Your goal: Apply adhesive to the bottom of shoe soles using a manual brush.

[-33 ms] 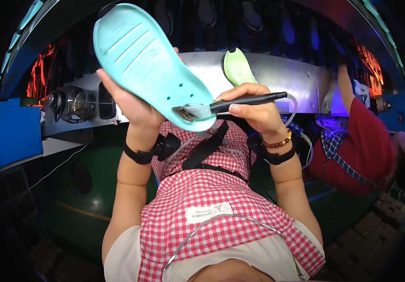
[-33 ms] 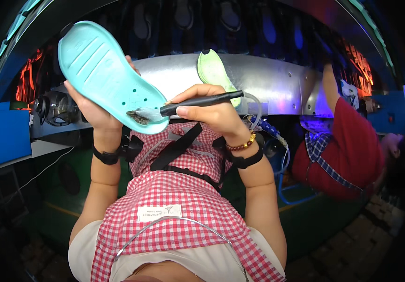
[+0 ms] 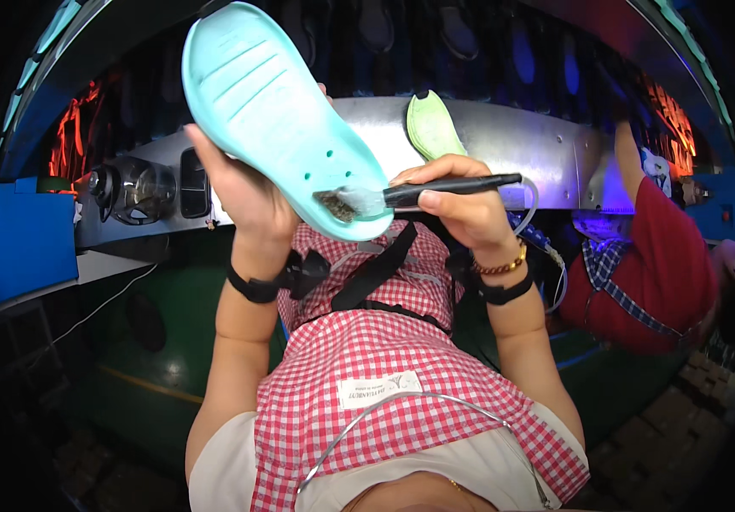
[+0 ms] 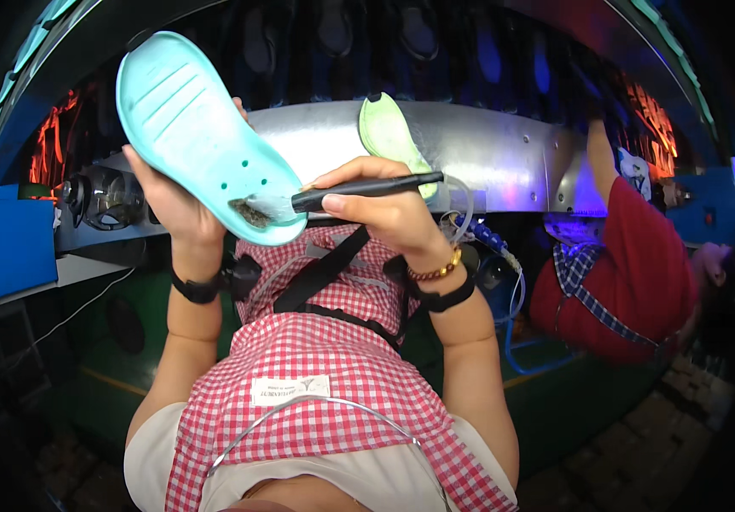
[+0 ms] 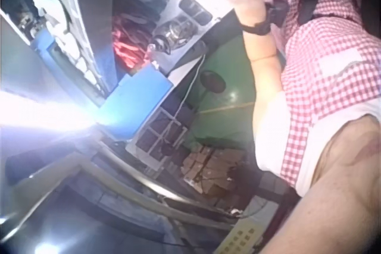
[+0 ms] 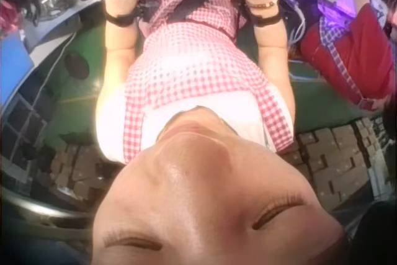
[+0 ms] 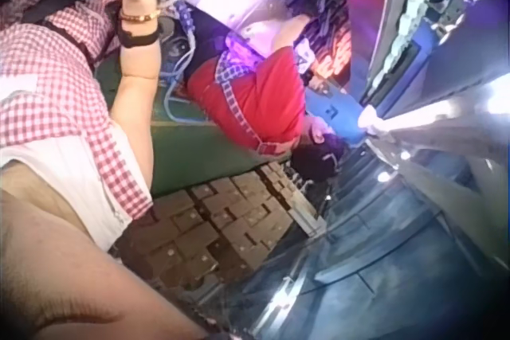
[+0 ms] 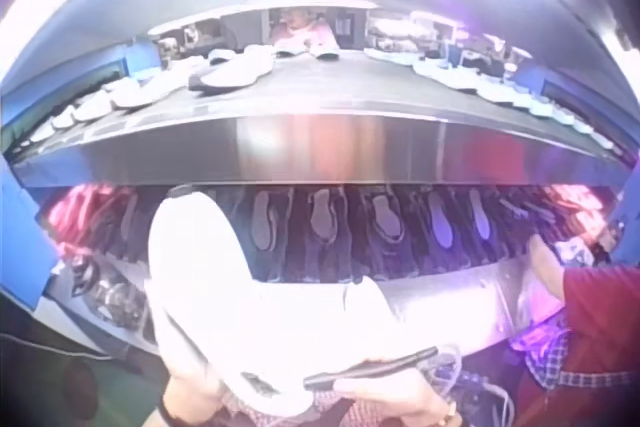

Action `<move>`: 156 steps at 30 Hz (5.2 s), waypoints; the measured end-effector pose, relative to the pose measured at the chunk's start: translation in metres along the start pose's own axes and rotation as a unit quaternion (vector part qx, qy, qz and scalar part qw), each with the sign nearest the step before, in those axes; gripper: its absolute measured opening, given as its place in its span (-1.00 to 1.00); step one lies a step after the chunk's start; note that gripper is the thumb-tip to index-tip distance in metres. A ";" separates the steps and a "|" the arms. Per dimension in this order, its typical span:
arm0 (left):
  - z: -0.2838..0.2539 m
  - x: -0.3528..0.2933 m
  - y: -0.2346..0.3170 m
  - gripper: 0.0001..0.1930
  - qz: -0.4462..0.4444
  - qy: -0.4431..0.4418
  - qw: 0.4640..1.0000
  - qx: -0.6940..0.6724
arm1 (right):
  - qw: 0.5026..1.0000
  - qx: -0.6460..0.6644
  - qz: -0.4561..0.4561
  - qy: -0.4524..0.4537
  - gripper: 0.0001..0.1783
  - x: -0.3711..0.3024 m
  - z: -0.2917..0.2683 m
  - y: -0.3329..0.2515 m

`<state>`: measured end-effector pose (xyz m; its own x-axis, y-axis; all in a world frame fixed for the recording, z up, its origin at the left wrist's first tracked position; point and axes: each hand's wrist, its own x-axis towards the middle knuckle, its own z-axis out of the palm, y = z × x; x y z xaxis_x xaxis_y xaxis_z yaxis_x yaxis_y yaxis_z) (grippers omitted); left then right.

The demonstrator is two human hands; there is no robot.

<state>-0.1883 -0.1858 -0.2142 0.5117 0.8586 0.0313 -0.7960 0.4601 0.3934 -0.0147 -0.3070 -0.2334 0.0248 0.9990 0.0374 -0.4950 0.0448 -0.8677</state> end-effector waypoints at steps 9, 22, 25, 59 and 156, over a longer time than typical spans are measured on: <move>-0.040 -0.021 -0.015 -0.48 -0.215 -0.085 0.971 0.062 | 0.977 -0.161 -0.007 -0.140 -0.77 -0.014 0.020 -0.027; 0.002 -0.011 0.011 -0.48 -0.417 -0.057 0.870 0.256 | 0.903 -0.310 -0.096 -0.281 -0.83 0.009 0.009 -0.048; -0.008 -0.012 0.021 -0.47 -0.426 -0.061 0.861 0.272 | 0.854 -0.391 -0.055 -0.337 -0.83 0.006 0.014 -0.075; -0.048 -0.009 -0.016 -0.16 -0.035 0.075 0.993 0.078 | 0.871 -0.450 -0.148 -0.131 -0.81 -0.012 0.022 -0.034; 0.007 -0.015 0.035 -0.60 -0.386 0.001 0.886 0.256 | 0.716 -0.608 -0.055 -0.338 -0.77 0.001 -0.001 -0.093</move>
<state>-0.2217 -0.1837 -0.1944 0.8391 0.3329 -0.4302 0.0421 0.7487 0.6615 0.0324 -0.3100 -0.1536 -0.6233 0.7818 0.0130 0.6109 0.4973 -0.6161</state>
